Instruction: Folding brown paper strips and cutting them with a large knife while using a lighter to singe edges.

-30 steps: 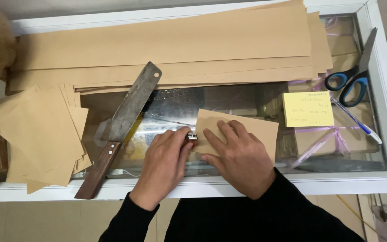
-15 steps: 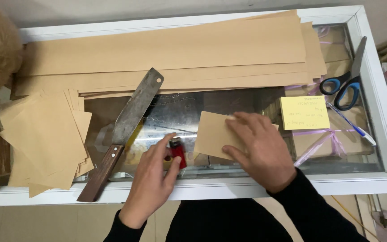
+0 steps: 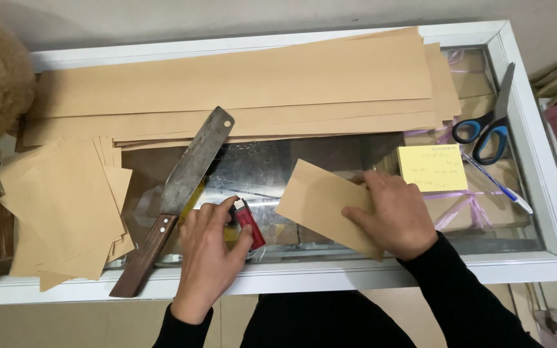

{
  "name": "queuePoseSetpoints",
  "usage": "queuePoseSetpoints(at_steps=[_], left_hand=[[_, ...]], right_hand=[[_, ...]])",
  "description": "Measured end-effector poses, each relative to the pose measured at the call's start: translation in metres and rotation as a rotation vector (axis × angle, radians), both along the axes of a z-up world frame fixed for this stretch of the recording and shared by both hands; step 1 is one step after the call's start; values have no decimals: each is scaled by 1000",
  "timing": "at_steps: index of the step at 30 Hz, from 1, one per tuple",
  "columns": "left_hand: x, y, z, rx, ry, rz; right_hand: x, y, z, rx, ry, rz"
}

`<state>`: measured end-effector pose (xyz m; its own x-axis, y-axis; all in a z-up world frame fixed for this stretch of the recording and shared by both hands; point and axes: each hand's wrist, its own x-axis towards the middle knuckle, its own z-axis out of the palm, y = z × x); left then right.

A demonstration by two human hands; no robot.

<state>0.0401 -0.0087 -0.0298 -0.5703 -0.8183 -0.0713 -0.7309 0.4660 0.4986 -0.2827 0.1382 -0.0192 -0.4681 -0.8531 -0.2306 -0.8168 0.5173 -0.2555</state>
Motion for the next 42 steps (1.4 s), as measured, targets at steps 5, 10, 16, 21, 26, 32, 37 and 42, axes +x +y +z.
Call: queuePoseSetpoints(at_steps=[5, 10, 16, 21, 26, 32, 37, 42], left_hand=[[-6, 7, 10, -111, 103, 26], [-27, 14, 45, 46, 473, 24], [-44, 15, 45, 504, 873, 121], [-45, 13, 60, 501, 797, -11], [-40, 5, 70, 371, 718, 27], [23, -22, 34, -322, 91, 165], [59, -27, -9, -470, -173, 281], [51, -22, 10, -272, -109, 370]], right_hand=[[-2, 6, 33, -51, -395, -178], [2, 10, 55, -146, -888, -318], [10, 16, 65, -199, -1056, -265], [10, 22, 47, 32, -1292, -392], [14, 8, 52, 46, -1180, -334], [5, -8, 67, -3, -1104, -563], [-12, -7, 45, -63, -1210, -705], [-20, -7, 23, -154, -1456, -715]])
